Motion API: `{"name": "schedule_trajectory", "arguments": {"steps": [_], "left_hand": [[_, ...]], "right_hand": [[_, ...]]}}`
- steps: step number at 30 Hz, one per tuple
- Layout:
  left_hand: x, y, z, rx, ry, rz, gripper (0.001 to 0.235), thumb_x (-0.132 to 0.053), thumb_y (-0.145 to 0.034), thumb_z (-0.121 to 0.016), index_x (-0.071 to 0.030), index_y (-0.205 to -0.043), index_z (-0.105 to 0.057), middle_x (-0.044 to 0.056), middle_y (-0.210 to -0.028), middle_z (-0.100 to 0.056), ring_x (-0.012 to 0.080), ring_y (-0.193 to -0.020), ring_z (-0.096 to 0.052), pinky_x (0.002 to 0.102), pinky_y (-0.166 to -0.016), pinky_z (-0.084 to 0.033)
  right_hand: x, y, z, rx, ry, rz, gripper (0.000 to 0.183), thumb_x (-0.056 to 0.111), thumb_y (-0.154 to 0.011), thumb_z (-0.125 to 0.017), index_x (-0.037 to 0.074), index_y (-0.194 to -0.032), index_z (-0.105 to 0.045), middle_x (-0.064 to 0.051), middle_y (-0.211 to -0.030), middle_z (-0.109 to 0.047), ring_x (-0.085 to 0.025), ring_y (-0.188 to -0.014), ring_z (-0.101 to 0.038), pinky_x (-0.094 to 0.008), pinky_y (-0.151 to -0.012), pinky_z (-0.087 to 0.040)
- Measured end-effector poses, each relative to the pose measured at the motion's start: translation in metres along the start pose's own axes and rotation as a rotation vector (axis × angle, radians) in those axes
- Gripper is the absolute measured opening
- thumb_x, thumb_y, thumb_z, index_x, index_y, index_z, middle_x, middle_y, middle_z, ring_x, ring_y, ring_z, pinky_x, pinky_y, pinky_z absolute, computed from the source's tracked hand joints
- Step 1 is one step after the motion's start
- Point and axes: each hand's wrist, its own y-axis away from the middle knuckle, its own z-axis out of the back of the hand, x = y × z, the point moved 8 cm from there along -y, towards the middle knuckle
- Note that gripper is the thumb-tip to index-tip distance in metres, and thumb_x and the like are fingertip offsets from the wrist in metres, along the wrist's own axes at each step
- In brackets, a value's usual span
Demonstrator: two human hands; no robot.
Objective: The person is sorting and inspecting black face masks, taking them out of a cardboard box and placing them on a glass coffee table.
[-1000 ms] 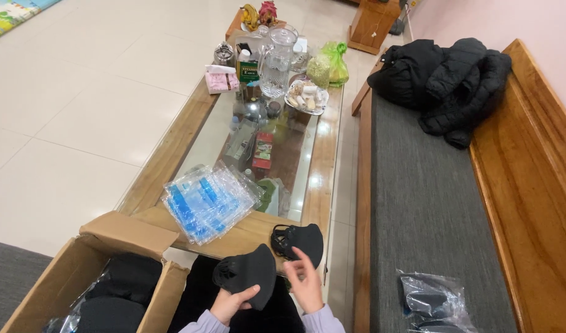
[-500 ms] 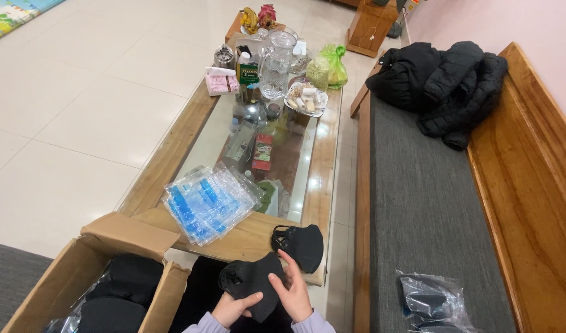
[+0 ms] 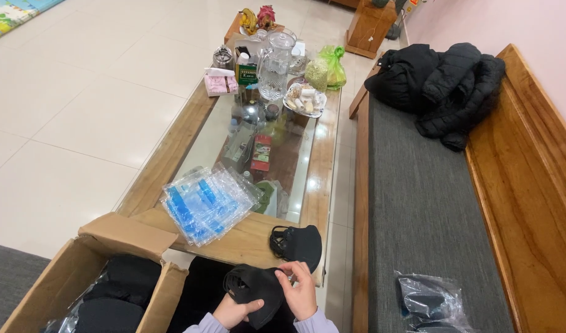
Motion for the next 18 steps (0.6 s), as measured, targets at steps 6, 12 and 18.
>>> {"name": "schedule_trajectory", "arguments": {"steps": [6, 12, 18], "left_hand": [[0.007, -0.005, 0.011, -0.127, 0.158, 0.037, 0.044, -0.023, -0.078, -0.089, -0.01, -0.118, -0.079, 0.009, -0.105, -0.083, 0.0212, -0.084, -0.077, 0.032, -0.059, -0.062], [-0.012, 0.008, 0.026, -0.268, 0.36, -0.008, 0.051, -0.02, -0.077, -0.086, -0.008, -0.125, -0.076, 0.012, -0.116, -0.08, 0.0257, -0.101, -0.076, 0.038, -0.064, -0.065], [0.01, -0.008, 0.022, -0.239, 0.459, -0.046, 0.049, -0.006, -0.07, -0.093, -0.005, -0.117, -0.078, 0.014, -0.108, -0.081, 0.0255, -0.092, -0.076, 0.037, -0.064, -0.064]], "right_hand": [[-0.059, 0.01, -0.028, 0.05, -0.178, -0.203, 0.024, 0.025, -0.087, -0.081, 0.011, -0.105, -0.077, 0.004, -0.078, -0.067, -0.007, -0.069, -0.057, -0.024, -0.066, -0.05], [-0.039, 0.031, -0.052, 0.18, -0.098, -0.181, 0.018, 0.022, -0.088, -0.079, 0.013, -0.104, -0.076, 0.004, -0.081, -0.069, -0.008, -0.066, -0.058, -0.025, -0.061, -0.05], [-0.039, 0.027, -0.047, 0.09, 0.0, -0.121, 0.023, 0.029, -0.09, -0.073, 0.012, -0.105, -0.078, 0.003, -0.081, -0.078, -0.01, -0.073, -0.067, -0.027, -0.071, -0.054]]}}
